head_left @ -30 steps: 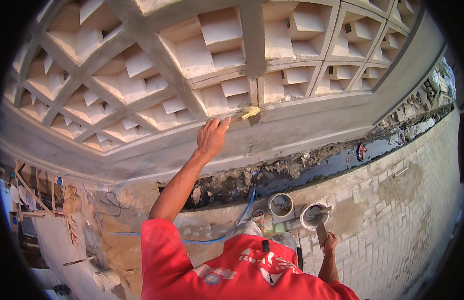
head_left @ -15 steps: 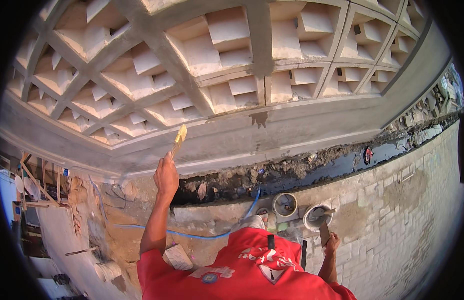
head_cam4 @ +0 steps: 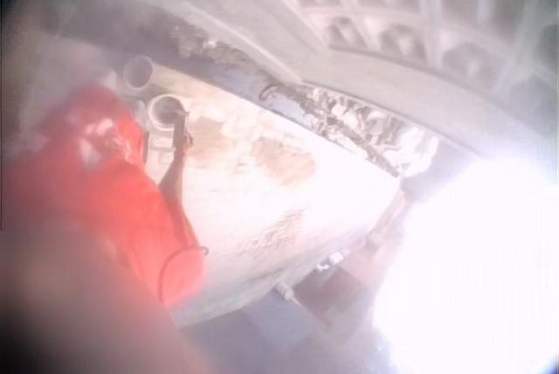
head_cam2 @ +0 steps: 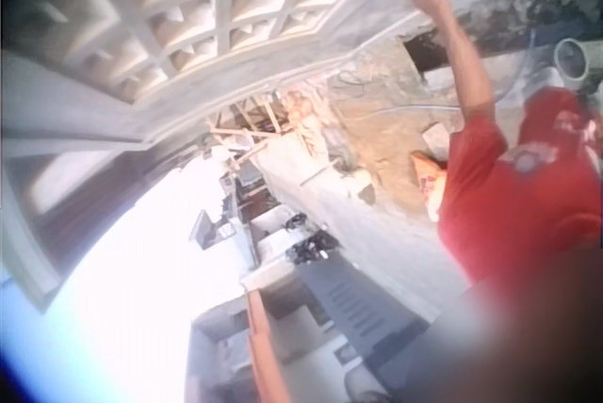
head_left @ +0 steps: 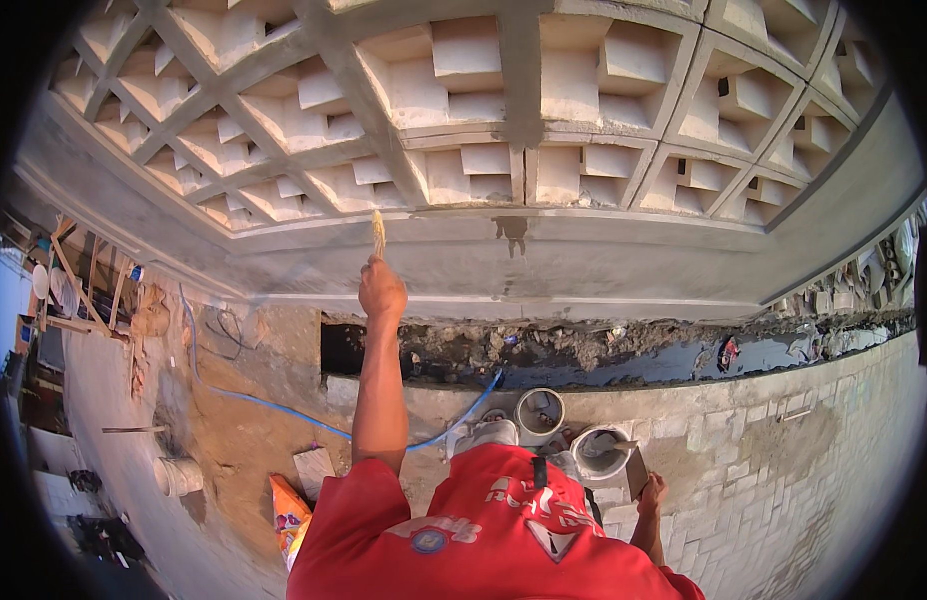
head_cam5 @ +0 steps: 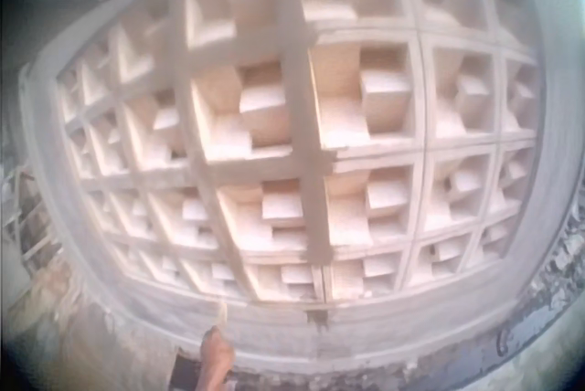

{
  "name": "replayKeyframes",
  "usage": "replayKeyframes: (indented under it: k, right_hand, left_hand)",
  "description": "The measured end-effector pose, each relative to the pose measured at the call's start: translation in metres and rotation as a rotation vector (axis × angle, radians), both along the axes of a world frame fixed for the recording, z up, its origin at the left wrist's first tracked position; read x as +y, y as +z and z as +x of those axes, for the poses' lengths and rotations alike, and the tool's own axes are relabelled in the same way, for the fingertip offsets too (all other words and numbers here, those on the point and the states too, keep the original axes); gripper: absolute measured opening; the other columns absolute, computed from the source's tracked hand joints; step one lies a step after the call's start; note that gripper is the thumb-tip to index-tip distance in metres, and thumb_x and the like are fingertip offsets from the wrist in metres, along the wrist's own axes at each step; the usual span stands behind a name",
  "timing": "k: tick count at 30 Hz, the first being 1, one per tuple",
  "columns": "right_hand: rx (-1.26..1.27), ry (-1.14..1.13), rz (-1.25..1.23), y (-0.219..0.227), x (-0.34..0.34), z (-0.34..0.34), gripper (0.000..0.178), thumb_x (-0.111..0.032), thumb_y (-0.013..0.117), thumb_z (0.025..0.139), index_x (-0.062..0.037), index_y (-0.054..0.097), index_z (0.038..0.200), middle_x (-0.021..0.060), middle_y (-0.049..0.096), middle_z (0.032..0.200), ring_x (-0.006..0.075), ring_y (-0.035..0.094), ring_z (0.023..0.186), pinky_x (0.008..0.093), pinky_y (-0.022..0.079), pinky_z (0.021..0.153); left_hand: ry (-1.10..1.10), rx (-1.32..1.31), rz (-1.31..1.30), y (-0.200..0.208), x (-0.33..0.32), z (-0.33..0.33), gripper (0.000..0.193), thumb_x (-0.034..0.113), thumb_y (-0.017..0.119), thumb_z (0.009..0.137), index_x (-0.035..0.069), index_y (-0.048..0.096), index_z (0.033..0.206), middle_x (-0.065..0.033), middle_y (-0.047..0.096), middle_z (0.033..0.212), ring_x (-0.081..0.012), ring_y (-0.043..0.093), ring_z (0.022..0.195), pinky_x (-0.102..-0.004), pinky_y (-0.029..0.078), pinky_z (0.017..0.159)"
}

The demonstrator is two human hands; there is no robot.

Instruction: The person applies plaster to a geometrically patterned ceiling using a trowel. They repeatedly smooth the surface and occasionally dip the trowel into a bucket to retrieve more material.

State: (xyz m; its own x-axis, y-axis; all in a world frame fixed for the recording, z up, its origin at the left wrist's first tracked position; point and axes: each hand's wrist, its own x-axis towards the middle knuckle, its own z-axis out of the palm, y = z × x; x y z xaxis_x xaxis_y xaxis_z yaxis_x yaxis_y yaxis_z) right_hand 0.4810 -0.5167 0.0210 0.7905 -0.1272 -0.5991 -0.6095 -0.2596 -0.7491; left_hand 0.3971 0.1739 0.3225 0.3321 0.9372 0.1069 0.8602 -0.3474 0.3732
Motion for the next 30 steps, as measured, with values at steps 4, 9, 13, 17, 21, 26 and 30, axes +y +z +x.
replayKeyframes:
  k: [4, 9, 13, 17, 21, 26, 30]
  right_hand:
    - [0.027, -0.048, 0.034, 0.009, -0.036, 0.021, 0.038, -0.019, 0.054, 0.082, 0.0051, 0.058, 0.112, 0.0156, 0.062, 0.089, 0.0225, 0.060, 0.076, 0.0337, 0.049, 0.056]
    - [0.065, -0.042, -0.031, 0.009, -0.084, 0.023, 0.033, -0.019, 0.052, 0.084, 0.0017, 0.059, 0.109, 0.0108, 0.058, 0.079, 0.0190, 0.055, 0.064, 0.0311, 0.041, 0.045]
    - [0.076, -0.081, -0.033, 0.003, -0.094, 0.021, 0.031, -0.018, 0.050, 0.084, 0.0006, 0.058, 0.108, 0.0097, 0.058, 0.079, 0.0180, 0.054, 0.059, 0.0305, 0.040, 0.042]
    - [0.098, -0.178, -0.049, 0.013, -0.087, 0.020, 0.031, -0.015, 0.048, 0.083, 0.0015, 0.058, 0.107, 0.0102, 0.059, 0.081, 0.0186, 0.056, 0.060, 0.0309, 0.042, 0.042]
    - [0.106, -0.114, 0.026, 0.026, -0.083, 0.025, 0.031, -0.018, 0.051, 0.085, 0.0023, 0.058, 0.107, 0.0091, 0.058, 0.079, 0.0174, 0.056, 0.060, 0.0302, 0.042, 0.042]
    - [0.040, -0.144, -0.017, 0.023, -0.084, 0.026, 0.028, -0.019, 0.054, 0.085, 0.0019, 0.059, 0.103, 0.0059, 0.055, 0.070, 0.0141, 0.052, 0.051, 0.0279, 0.038, 0.038]
    - [0.066, -0.085, 0.000, 0.034, -0.085, 0.025, 0.028, -0.017, 0.054, 0.086, 0.0017, 0.059, 0.106, 0.0071, 0.057, 0.074, 0.0148, 0.055, 0.056, 0.0271, 0.041, 0.040]
  left_hand:
    - [0.028, -0.013, -0.045, -0.007, -0.015, 0.042, 0.032, 0.005, 0.060, 0.078, -0.005, 0.048, 0.105, -0.0261, 0.057, 0.102, -0.0429, 0.062, 0.088, -0.0472, 0.052, 0.078]
    - [-0.082, -0.085, -0.126, -0.016, -0.067, 0.102, 0.032, 0.004, 0.058, 0.078, -0.008, 0.046, 0.105, -0.0289, 0.055, 0.103, -0.0437, 0.062, 0.087, -0.0468, 0.053, 0.076]
    - [-0.184, -0.156, -0.192, -0.014, -0.138, 0.170, 0.032, 0.003, 0.058, 0.077, -0.010, 0.046, 0.104, -0.0298, 0.054, 0.103, -0.0427, 0.062, 0.086, -0.0463, 0.053, 0.074]
    - [-0.508, -0.227, -0.321, 0.014, -0.235, 0.228, 0.026, 0.003, 0.054, 0.078, -0.009, 0.049, 0.101, -0.0307, 0.057, 0.097, -0.0451, 0.062, 0.086, -0.0490, 0.052, 0.073]
    - [-0.806, -0.230, -0.384, 0.006, -0.297, 0.244, 0.025, 0.003, 0.050, 0.082, -0.008, 0.048, 0.104, -0.0314, 0.055, 0.097, -0.0450, 0.061, 0.081, -0.0499, 0.050, 0.071]
    - [-0.484, -0.420, -0.196, -0.050, -0.244, 0.158, 0.043, 0.006, 0.050, 0.087, -0.008, 0.040, 0.126, -0.0281, 0.054, 0.113, -0.0422, 0.055, 0.103, -0.0470, 0.046, 0.086]
    - [0.024, -0.450, -0.148, -0.091, -0.140, 0.107, 0.043, 0.001, 0.057, 0.079, -0.008, 0.043, 0.118, -0.0229, 0.057, 0.101, -0.0395, 0.058, 0.093, -0.0454, 0.048, 0.080]
